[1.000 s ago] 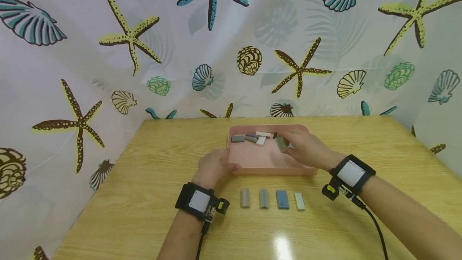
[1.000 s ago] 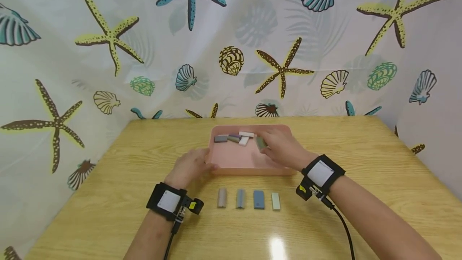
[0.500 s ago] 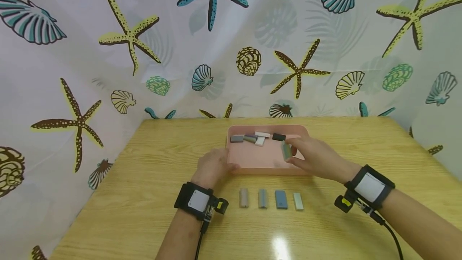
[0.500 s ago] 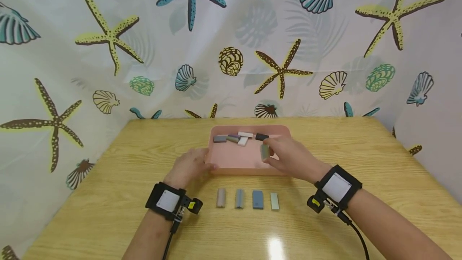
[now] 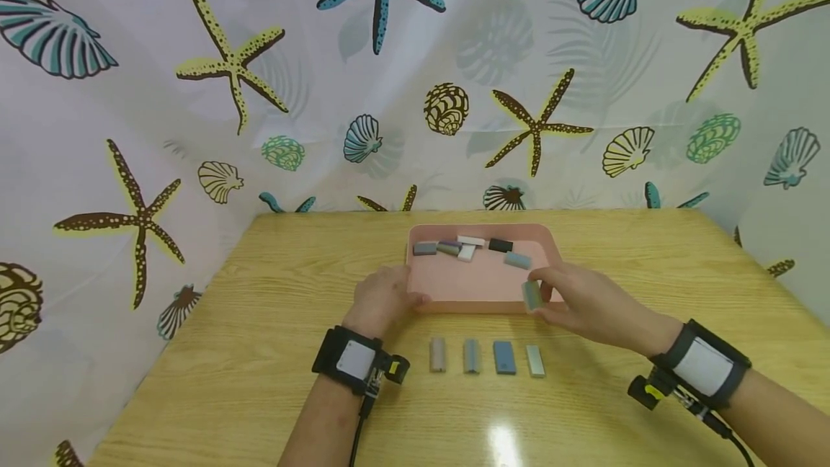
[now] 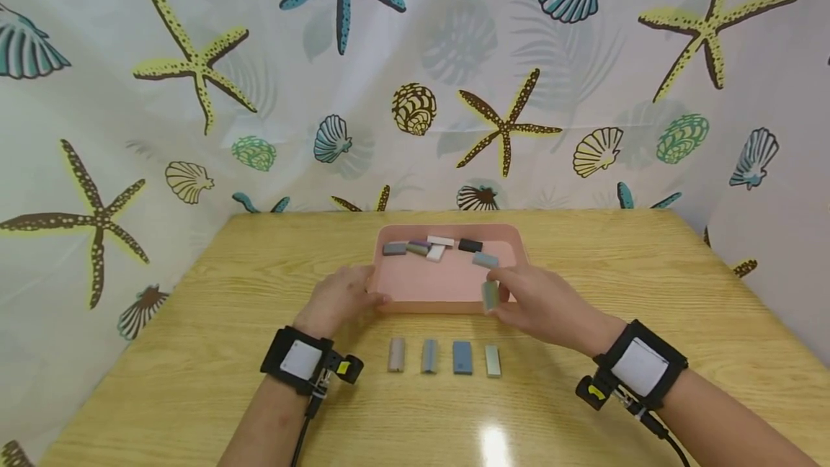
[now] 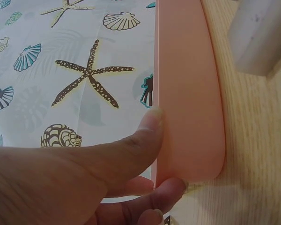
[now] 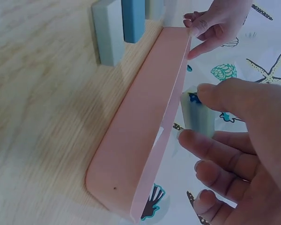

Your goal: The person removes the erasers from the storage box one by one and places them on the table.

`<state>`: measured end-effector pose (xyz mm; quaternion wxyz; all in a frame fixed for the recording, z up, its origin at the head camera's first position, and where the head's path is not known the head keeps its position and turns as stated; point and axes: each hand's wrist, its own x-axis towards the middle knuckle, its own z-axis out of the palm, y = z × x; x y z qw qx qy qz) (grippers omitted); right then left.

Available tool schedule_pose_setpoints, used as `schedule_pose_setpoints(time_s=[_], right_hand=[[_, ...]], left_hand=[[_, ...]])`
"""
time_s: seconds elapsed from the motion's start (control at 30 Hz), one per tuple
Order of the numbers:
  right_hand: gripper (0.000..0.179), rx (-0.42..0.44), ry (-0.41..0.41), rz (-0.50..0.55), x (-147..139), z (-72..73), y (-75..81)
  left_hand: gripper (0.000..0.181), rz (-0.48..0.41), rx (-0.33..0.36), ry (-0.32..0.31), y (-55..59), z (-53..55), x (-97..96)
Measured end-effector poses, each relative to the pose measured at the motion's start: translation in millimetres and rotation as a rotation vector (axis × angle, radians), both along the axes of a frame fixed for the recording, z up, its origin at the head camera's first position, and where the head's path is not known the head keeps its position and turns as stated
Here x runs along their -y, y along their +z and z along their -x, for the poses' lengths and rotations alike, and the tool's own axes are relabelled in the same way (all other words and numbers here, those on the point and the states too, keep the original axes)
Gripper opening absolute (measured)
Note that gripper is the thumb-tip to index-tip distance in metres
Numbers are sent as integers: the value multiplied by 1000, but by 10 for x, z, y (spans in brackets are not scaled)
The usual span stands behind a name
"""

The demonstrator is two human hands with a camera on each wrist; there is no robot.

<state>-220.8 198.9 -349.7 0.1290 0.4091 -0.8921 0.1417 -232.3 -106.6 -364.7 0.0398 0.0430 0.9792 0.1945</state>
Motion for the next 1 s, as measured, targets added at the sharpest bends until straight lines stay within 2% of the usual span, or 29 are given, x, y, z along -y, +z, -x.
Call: schedule_pose_setpoints(time_s=[0.27, 0.4, 0.6, 0.83, 1.0], right_hand=[[36, 80, -13, -85, -111, -107, -44], [32, 170, -19, -131, -153, -144, -55], [39, 301, -52, -178, -165, -172, -107], [33, 316, -71, -220, -168, -173, -189], [34, 349, -77, -231, -167, -163, -204]], left_hand=[[38, 9, -5, -1, -7, 3, 2], [42, 20, -8, -2, -6, 9, 7], [41, 22, -12, -7, -5, 8, 17], [40, 13, -5, 3, 2, -8, 4], [42, 10, -9, -1, -4, 7, -6]])
